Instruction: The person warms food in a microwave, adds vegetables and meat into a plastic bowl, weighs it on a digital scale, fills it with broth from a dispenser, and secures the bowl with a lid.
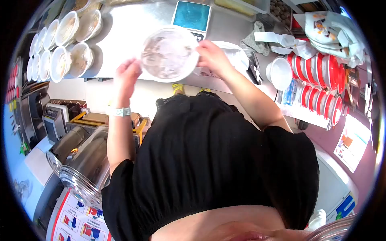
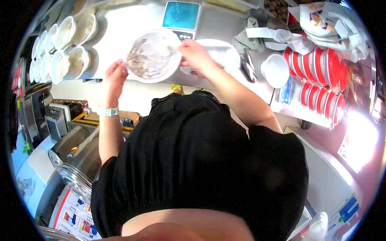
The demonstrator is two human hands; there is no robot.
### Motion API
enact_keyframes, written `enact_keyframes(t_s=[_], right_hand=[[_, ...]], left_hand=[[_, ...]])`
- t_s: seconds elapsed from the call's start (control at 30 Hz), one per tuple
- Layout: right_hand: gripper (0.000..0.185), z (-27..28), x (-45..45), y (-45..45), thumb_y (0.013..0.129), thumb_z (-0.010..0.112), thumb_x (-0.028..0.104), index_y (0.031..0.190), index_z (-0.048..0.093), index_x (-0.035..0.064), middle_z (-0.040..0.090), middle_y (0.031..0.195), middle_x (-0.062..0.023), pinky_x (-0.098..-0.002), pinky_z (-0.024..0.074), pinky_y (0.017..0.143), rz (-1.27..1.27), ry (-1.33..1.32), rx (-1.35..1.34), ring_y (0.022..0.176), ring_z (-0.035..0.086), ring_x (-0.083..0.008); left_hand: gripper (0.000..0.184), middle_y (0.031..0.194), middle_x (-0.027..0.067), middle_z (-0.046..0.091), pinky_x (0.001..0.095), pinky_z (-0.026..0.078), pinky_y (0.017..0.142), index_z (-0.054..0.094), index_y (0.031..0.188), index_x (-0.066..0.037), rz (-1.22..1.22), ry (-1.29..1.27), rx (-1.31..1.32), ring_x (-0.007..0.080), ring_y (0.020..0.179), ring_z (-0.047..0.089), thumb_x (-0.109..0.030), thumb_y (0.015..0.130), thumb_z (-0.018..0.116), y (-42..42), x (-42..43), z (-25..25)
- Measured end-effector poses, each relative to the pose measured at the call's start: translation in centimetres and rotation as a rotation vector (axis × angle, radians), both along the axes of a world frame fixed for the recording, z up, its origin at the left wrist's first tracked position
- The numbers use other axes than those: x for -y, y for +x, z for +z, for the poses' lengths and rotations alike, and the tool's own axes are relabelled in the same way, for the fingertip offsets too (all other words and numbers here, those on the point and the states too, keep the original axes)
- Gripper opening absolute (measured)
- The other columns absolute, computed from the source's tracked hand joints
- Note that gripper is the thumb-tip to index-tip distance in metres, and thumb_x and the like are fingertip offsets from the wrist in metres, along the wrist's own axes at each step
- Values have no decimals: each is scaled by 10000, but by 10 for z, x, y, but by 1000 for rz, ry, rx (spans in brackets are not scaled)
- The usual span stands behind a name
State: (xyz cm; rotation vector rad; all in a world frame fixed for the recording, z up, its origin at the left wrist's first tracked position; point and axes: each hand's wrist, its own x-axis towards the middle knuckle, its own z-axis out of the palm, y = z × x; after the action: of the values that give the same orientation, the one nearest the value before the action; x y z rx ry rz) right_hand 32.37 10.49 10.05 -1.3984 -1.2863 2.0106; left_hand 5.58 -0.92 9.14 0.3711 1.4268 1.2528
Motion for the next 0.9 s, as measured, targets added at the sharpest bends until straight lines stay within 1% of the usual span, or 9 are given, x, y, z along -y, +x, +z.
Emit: enact_keyframes(t_s=[0.2,0.4,0.47,0.53,0.57,0.7,0.77,0.83,0.9], right_hand=[[165,-27,-4,145,965,502,231,988,515,69,596,924,-42,-272,545,740,-158,5,97,811,633,-130],[156,-103,-11,187,969,497,200,1008,528,52,600,881,-34,-241,523,678,-161,93,223,749,616,-107],[241,-104,-11,184,920,555,230,1047,533,26,620,813,-83,-291,508,645,-192,105,264,731,629,-175],[257,-92,-7,183,906,553,195,1104,538,32,633,969,-172,-382,513,749,-73,621,694,859,641,-293],[330,-80,-8,177,884,561,189,1180,531,47,573,1171,-213,-442,466,883,-97,770,731,1036,582,-360],[501,-71,-32,151,890,535,228,1350,449,49,440,1408,-151,-468,316,1071,289,1311,862,1285,416,-352],[515,-79,-32,147,883,527,228,1357,446,46,433,1424,-122,-487,313,1074,391,1187,810,1297,406,-349],[488,-75,-39,147,888,519,240,1327,480,34,454,1393,-172,-438,322,1078,394,1207,700,1285,425,-335],[493,-97,-49,158,902,489,219,1334,454,-15,424,1393,-248,-479,276,1097,335,1253,618,1305,393,-386]], left_hand=[[189,907,21,624,245,490,755,590,1081,1,-340,44,54,104,777,574,-105,926,568,129,-54,-49],[196,864,10,616,240,485,725,589,1080,25,-378,70,-71,91,732,556,-103,933,564,171,-71,-101],[274,966,69,625,257,491,718,570,1124,31,-447,90,-347,130,791,571,-132,906,605,174,-74,-96],[437,1125,143,588,334,492,820,525,1201,21,-453,325,-1076,240,947,581,-186,849,677,183,-68,-77],[637,1280,188,504,413,437,951,475,1265,3,-492,502,-1220,339,1131,511,-255,757,758,186,-69,-63],[1045,1469,236,303,484,294,1084,288,1423,28,-810,548,-1415,379,1346,325,-445,642,796,209,-73,-52],[1116,1487,248,267,498,274,1093,248,1436,56,-846,569,-1419,387,1376,277,-550,641,745,208,-66,-94],[1112,1488,251,267,524,289,1068,247,1434,71,-770,640,-1382,400,1388,250,-632,679,662,202,-66,-105],[1164,1502,242,242,541,274,1069,233,1444,58,-825,641,-1647,373,1401,240,-726,663,598,202,-57,-64]])
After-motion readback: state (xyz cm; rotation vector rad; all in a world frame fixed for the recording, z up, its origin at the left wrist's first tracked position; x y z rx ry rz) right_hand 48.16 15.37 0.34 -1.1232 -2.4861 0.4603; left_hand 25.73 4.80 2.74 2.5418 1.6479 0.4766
